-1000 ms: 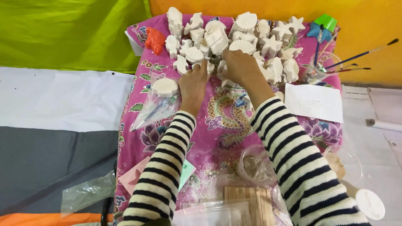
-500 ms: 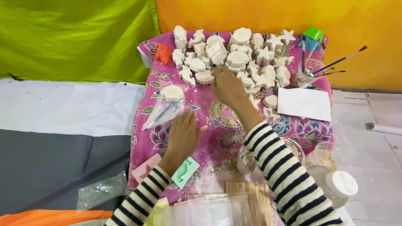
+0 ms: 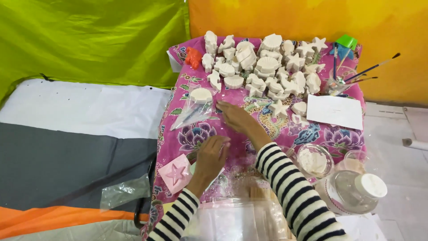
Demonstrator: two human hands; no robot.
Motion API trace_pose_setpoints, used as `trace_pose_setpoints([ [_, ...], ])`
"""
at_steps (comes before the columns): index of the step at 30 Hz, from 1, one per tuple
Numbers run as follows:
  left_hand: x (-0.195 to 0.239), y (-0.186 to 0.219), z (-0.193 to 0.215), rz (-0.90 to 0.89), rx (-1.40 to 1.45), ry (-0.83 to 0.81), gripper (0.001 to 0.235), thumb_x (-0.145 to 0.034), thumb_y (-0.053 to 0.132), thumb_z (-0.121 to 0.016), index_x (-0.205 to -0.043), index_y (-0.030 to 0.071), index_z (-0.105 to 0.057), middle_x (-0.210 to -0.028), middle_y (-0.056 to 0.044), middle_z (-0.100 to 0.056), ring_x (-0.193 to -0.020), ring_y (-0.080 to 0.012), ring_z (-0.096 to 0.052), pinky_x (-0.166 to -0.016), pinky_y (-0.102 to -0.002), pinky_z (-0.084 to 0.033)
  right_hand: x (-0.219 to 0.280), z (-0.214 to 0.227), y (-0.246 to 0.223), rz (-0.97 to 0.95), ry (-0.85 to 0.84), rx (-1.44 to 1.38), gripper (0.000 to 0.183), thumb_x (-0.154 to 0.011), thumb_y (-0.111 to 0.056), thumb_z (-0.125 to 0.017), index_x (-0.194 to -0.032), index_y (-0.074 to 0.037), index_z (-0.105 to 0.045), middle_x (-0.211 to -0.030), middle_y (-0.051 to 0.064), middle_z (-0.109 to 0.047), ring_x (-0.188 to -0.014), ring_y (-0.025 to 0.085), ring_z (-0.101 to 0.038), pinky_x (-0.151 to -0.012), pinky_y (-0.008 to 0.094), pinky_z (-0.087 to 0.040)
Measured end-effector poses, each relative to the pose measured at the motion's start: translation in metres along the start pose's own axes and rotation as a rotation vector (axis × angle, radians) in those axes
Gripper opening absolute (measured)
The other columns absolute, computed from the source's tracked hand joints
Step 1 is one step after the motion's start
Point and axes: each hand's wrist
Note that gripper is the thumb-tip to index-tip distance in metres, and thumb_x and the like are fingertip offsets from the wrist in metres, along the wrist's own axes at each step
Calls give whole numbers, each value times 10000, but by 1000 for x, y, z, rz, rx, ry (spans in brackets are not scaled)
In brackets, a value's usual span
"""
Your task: The person handles various white cast figurines by hand and places them into clear plastic bags. They occasionally use a small brush to touch the figurines before sealing the bags.
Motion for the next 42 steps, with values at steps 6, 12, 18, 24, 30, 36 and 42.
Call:
trace_pose_setpoints([
  [6, -44, -41, 44, 96, -273, 134, 290, -1041, 285, -511, -1250, 152, -661, -1202, -58, -642, -1187, -248, -614, -1015, -435, -460, 11, 2, -21, -60, -145, 3, 446, -944, -32, -479, -1368, -19, -619, -1422, 195, -604, -1316, 365, -572, -1122, 472, -455],
  [12, -32, -56, 42, 45, -308, 8, 385, -1034, 234, -510, -1341, 31, -621, -1406, -166, -599, -1360, -332, -515, -1159, -454, -348, 41, 21, -81, -63, -302, 312, 577, -879, 104, -490, -1444, -7, -525, -1528, 207, -482, -1376, 340, -507, -1070, 431, -517],
  [18, -10, -36, 45, 1, -423, 29, 385, -990, 146, -527, -1342, 12, -607, -1394, -176, -607, -1343, -319, -545, -1175, -436, -344, 75, -6, -89, -118, -443, 279, 218, -825, 49, -633, -1013, 51, -742, -966, 268, -739, -911, 440, -743, -718, 525, -635],
  [24, 10, -7, 55, 137, -87, 50, 217, -1036, 234, -542, -1135, 149, -715, -1104, 15, -698, -1052, -185, -698, -982, -337, -507, 83, -5, -103, -304, -137, 173, 222, -905, -103, -629, -1092, -67, -743, -976, 170, -739, -891, 398, -753, -730, 491, -633],
  [30, 26, 51, 137, 452, 138, -83, 388, -998, 436, -650, -754, 136, -687, -455, 20, -448, -446, -145, -549, -574, -287, -495, 152, 32, -143, -419, 128, -55, 75, -807, -87, -766, -867, -63, -728, -758, 112, -719, -748, 333, -732, -681, 420, -588],
  [36, 94, 60, 147, 464, 32, -258, 446, -923, 517, -687, -614, 197, -650, -449, 45, -538, -436, -137, -587, -520, -254, -475, 250, 29, -167, -590, 239, -110, 87, -915, -144, -684, -898, -98, -756, -731, 76, -739, -669, 225, -747, -642, 325, -605],
  [42, 128, 84, 167, 456, 0, -439, 274, -863, 367, -729, -1005, 133, -733, -980, 37, -674, -959, -167, -614, -864, -327, -496, 315, -76, -155, -694, 164, 41, 299, -852, -426, -739, -887, -135, -794, -1007, 32, -757, -815, 159, -690, -779, 305, -618],
])
Point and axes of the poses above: each hand's wrist, its own x-axis away from the middle knuckle, its own z-axis out of the back of the hand, y = z × x
